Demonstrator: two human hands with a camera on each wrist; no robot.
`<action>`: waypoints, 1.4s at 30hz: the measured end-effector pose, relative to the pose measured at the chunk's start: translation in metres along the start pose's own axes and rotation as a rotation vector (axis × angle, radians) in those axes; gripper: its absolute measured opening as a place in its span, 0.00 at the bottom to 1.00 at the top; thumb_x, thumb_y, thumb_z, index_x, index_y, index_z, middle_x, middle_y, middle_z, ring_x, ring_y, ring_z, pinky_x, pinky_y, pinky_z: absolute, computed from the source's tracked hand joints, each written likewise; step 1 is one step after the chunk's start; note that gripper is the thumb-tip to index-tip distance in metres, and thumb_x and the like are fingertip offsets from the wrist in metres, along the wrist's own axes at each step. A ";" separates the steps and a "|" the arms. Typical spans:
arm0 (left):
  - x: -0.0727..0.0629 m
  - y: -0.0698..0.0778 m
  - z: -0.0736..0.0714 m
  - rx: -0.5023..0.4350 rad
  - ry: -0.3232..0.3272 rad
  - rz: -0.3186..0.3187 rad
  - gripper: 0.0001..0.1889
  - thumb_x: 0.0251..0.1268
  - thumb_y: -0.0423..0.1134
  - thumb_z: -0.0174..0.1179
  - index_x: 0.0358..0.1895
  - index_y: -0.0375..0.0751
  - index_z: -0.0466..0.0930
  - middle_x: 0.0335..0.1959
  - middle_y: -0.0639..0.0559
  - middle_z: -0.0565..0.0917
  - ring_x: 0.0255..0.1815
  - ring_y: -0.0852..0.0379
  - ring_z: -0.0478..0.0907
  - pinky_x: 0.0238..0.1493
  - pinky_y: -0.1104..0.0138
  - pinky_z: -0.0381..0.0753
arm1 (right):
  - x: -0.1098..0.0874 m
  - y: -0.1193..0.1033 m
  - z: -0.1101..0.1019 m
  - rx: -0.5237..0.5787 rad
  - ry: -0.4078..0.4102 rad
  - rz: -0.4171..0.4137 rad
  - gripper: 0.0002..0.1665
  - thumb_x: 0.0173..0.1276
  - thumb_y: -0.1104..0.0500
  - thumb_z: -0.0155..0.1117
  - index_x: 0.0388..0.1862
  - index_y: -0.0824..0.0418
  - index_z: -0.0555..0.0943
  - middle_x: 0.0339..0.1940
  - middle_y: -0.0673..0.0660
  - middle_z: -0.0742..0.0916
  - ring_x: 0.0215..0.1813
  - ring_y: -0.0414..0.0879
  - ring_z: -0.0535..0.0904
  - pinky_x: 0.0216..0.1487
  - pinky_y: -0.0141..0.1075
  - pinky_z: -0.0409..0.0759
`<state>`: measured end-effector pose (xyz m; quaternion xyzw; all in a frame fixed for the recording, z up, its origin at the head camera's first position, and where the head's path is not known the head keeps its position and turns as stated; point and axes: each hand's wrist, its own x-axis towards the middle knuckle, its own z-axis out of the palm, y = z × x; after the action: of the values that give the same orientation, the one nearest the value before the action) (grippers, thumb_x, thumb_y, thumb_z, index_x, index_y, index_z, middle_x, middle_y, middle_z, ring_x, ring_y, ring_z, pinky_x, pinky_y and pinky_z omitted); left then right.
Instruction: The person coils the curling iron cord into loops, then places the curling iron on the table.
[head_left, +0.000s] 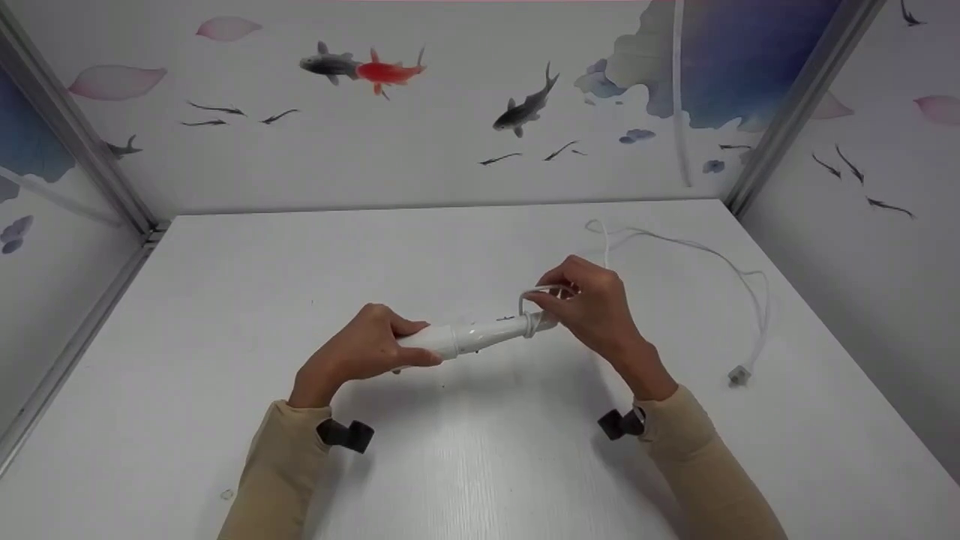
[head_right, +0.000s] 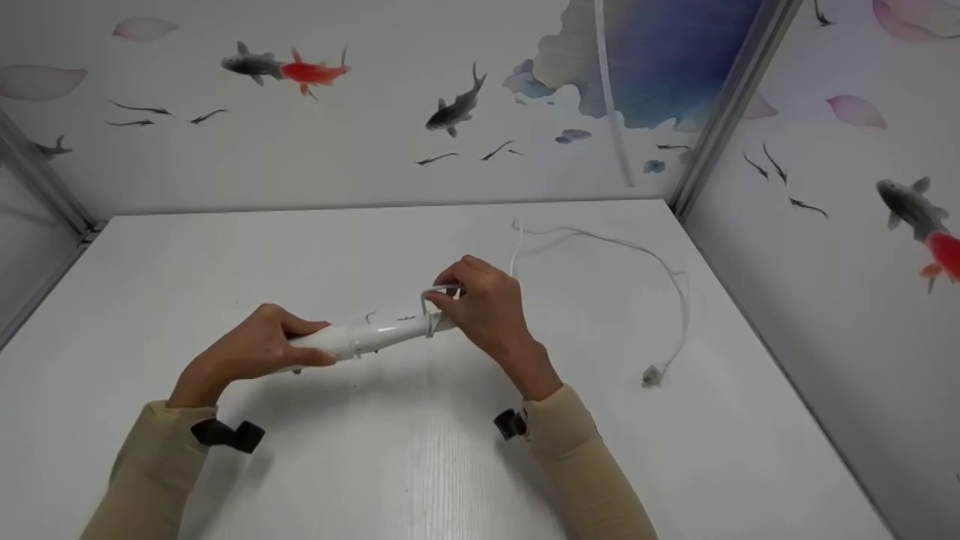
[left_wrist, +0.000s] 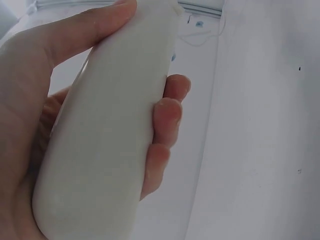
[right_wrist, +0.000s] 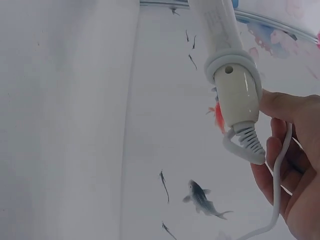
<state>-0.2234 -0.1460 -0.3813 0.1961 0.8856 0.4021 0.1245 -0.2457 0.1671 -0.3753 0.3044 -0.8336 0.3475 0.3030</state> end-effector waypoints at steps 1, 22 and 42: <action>0.000 0.000 0.000 0.003 0.006 -0.002 0.30 0.55 0.51 0.74 0.59 0.40 0.82 0.53 0.42 0.87 0.28 0.57 0.82 0.30 0.67 0.81 | 0.000 -0.001 0.000 -0.004 0.005 -0.012 0.10 0.53 0.65 0.80 0.31 0.64 0.85 0.28 0.57 0.87 0.27 0.41 0.77 0.30 0.28 0.76; 0.002 -0.004 -0.007 -0.038 0.171 -0.123 0.31 0.57 0.52 0.72 0.61 0.39 0.82 0.51 0.41 0.87 0.31 0.55 0.82 0.33 0.66 0.82 | -0.001 -0.014 0.008 0.080 -0.056 -0.142 0.05 0.64 0.67 0.70 0.39 0.64 0.86 0.27 0.54 0.84 0.25 0.38 0.71 0.26 0.26 0.71; -0.003 -0.006 -0.017 -0.088 0.209 -0.071 0.32 0.55 0.51 0.73 0.61 0.37 0.81 0.51 0.38 0.87 0.31 0.54 0.83 0.32 0.66 0.83 | -0.003 0.011 0.014 0.356 -0.546 0.496 0.22 0.76 0.47 0.58 0.32 0.61 0.88 0.25 0.53 0.85 0.32 0.46 0.78 0.40 0.37 0.76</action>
<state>-0.2288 -0.1625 -0.3744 0.1159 0.8817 0.4541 0.0542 -0.2561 0.1642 -0.3898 0.2228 -0.8584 0.4551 -0.0799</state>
